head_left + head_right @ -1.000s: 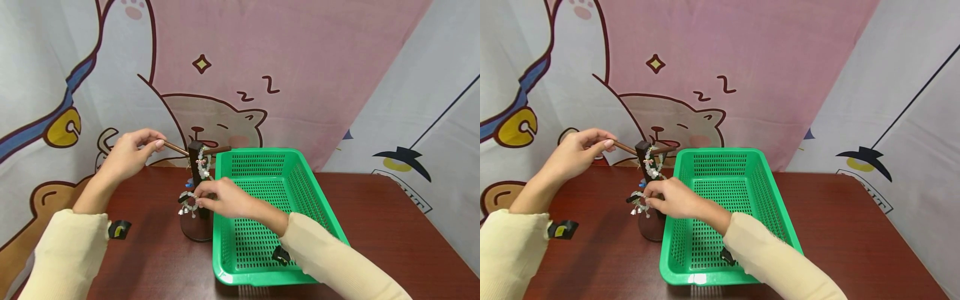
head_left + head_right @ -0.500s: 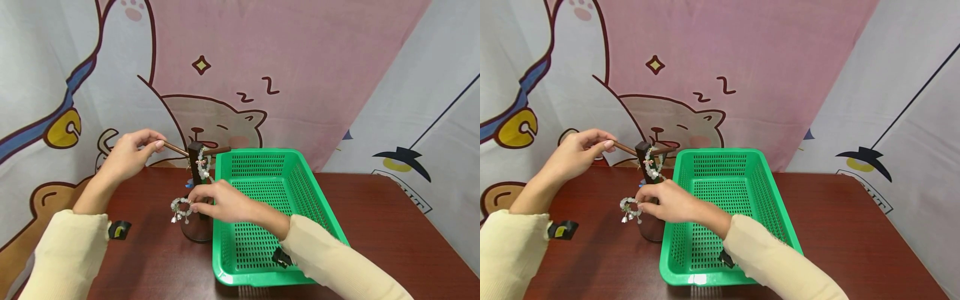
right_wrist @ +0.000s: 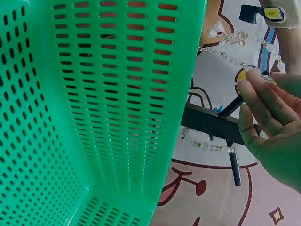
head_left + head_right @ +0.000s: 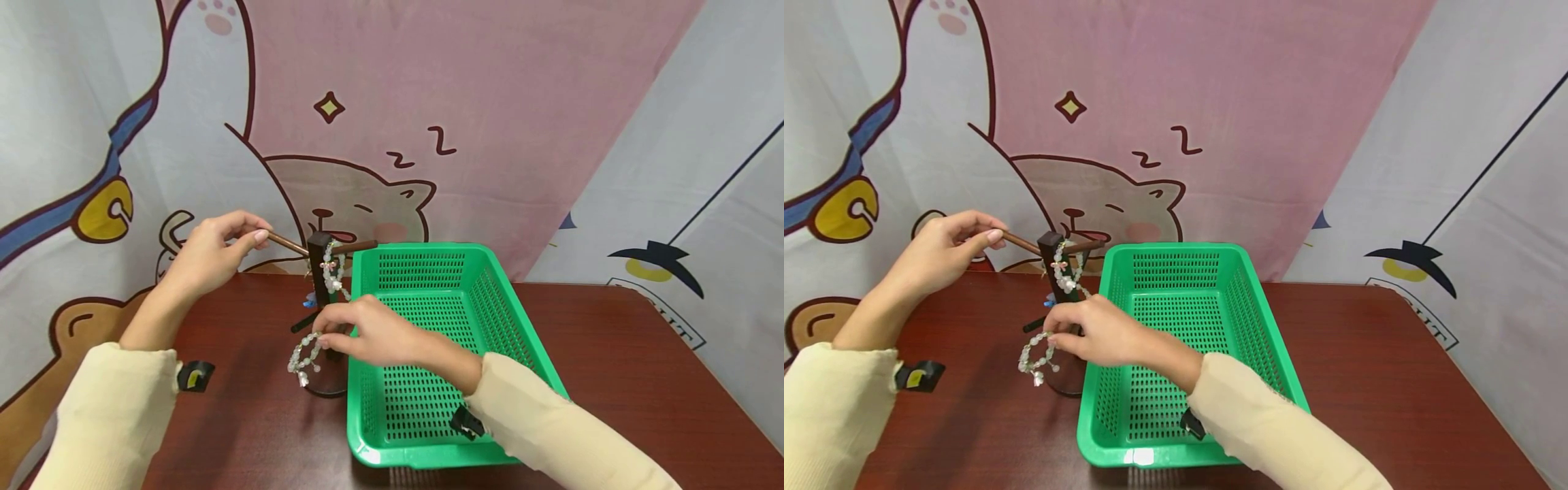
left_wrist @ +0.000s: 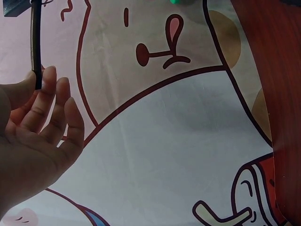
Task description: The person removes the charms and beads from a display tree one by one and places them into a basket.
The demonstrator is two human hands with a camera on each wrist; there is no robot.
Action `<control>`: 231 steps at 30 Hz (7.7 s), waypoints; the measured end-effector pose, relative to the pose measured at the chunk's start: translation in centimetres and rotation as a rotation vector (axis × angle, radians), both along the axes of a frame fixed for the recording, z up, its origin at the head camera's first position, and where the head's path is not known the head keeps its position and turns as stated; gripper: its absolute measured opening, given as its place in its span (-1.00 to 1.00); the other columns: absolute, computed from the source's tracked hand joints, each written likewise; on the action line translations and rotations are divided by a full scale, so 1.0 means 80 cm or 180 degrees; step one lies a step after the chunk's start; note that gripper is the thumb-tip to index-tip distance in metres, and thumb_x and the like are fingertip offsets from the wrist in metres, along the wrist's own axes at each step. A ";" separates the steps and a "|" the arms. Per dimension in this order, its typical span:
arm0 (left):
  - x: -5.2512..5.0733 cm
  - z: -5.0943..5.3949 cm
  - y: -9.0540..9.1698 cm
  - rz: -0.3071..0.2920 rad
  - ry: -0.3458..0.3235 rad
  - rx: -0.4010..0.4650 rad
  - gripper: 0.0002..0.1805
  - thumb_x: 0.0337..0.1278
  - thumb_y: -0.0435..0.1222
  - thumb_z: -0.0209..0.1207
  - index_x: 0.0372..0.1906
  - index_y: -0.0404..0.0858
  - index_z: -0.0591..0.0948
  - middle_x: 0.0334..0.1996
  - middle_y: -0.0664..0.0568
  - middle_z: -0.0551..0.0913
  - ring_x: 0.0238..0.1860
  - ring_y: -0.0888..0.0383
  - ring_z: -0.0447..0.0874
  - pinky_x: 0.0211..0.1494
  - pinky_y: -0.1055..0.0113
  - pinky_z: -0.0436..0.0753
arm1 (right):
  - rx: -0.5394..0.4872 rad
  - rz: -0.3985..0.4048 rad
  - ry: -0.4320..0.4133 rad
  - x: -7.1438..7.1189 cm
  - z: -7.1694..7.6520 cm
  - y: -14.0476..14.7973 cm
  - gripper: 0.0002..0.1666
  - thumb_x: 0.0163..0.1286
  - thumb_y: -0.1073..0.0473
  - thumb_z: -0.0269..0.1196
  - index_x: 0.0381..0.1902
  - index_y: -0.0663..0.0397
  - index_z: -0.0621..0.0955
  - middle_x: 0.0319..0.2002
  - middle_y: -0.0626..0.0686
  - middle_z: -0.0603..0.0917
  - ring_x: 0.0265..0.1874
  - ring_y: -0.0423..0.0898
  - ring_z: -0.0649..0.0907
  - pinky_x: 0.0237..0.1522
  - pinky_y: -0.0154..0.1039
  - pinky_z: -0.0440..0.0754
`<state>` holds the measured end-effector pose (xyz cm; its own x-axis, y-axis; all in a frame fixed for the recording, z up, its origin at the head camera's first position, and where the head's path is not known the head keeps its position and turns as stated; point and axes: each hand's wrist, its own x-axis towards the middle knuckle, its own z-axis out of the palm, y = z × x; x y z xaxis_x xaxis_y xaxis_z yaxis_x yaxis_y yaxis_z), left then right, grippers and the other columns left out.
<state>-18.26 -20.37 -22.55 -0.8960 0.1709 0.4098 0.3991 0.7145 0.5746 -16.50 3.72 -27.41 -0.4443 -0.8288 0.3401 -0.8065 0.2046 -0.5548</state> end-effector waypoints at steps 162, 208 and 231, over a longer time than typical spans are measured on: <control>0.001 0.003 -0.003 0.0004 -0.0129 -0.0002 -0.72 0.31 -0.16 -0.01 -0.12 -0.26 0.57 -0.28 -0.15 0.62 -0.27 0.03 0.48 -0.28 0.16 0.36 | -0.0533 -0.0990 0.0259 -0.022 0.027 -0.005 -0.91 0.23 0.27 0.23 -0.46 0.14 0.55 -0.68 -0.05 0.60 -0.75 -0.35 0.44 -0.68 -0.43 0.34; 0.000 0.004 -0.004 -0.0036 -0.0199 -0.0015 -0.71 0.31 -0.14 -0.02 -0.10 -0.25 0.56 -0.25 -0.16 0.61 -0.22 0.00 0.48 -0.28 0.14 0.34 | -0.0709 -0.0821 0.0247 -0.008 0.063 0.056 -0.97 0.23 0.31 0.18 -0.41 0.12 0.56 -0.71 -0.19 0.52 -0.67 -0.30 0.50 -0.63 -0.32 0.32; 0.000 0.004 -0.004 -0.0053 -0.0166 -0.0023 -0.72 0.31 -0.16 -0.01 -0.10 -0.27 0.56 -0.26 -0.17 0.61 -0.24 0.00 0.47 -0.27 0.14 0.34 | -0.0829 -0.0898 0.0329 -0.006 0.076 0.080 -0.99 0.22 0.32 0.20 -0.40 0.15 0.57 -0.69 -0.17 0.54 -0.67 -0.28 0.51 -0.62 -0.32 0.36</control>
<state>-18.24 -20.70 -22.25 -0.9132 0.1887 0.3613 0.3805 0.7123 0.5897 -16.96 10.09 -21.33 -0.5945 -0.5593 0.5777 -0.7930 0.2892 -0.5362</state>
